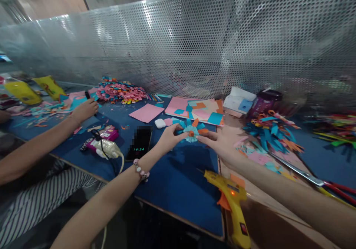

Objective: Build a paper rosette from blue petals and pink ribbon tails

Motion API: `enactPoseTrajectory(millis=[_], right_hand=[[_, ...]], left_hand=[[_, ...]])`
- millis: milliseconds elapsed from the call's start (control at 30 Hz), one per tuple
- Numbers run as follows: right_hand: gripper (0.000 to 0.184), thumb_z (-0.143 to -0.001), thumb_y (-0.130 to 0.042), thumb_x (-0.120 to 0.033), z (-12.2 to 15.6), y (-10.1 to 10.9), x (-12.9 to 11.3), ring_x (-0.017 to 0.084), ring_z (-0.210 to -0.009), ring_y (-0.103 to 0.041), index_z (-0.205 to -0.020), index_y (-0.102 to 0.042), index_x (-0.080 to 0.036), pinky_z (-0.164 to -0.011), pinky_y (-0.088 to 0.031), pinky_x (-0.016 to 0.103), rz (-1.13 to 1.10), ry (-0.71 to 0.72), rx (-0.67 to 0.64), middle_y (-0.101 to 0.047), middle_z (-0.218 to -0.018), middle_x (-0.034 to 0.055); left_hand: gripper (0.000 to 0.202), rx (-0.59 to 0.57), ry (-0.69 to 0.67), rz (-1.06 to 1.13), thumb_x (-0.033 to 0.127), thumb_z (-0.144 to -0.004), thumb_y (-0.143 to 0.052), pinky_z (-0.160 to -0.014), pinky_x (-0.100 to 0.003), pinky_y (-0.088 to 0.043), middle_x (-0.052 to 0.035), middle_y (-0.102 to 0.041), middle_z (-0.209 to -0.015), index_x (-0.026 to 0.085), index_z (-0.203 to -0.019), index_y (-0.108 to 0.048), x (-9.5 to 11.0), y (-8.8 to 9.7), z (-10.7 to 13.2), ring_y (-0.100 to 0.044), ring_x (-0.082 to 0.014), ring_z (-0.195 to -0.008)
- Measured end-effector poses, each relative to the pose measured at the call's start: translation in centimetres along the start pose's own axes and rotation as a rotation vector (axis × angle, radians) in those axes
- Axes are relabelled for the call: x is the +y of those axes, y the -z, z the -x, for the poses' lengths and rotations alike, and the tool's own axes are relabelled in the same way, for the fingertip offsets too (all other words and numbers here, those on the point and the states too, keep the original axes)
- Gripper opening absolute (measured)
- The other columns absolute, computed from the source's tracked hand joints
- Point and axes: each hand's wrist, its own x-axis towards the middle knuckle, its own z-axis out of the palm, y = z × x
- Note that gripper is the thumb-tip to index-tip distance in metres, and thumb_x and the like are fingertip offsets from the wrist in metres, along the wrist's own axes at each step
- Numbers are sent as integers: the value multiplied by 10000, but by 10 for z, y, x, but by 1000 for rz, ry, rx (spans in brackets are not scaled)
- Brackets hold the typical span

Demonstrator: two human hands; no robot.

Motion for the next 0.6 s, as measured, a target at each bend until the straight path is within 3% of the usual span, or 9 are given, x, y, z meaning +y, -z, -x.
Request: enactPoseTrajectory(millis=[233,467,600], right_hand=[[383,-670,-726,-467,-4,-12,1,200,-881,-613,-933,-702,-191,-689,-424,278,-32,-40,90,-704,-931,37],[330,-654,-738,-454,-8,-7,6,186,-800,-596,-844,-722,-185,-626,-399,272,-26,-30,136,-696,-854,32],[340,-645,-741,-461,-8,-7,6,191,-795,-601,-842,-725,-185,-672,-423,288,-32,-9,126,-700,-829,26]], left_hand=[[182,0,-49,-31,320,-767,-649,-628,-235,-368,17,-538,-725,161,-763,-561,-2,0,0,-478,-123,-674],[219,-8,-34,0,354,-766,-662,-638,-241,-395,-10,-591,-761,148,-792,-595,-4,0,-1,-527,-139,-716],[221,-45,-19,43,349,-767,-660,-640,-243,-405,-20,-616,-774,139,-828,-625,-1,2,-1,-539,-139,-716]])
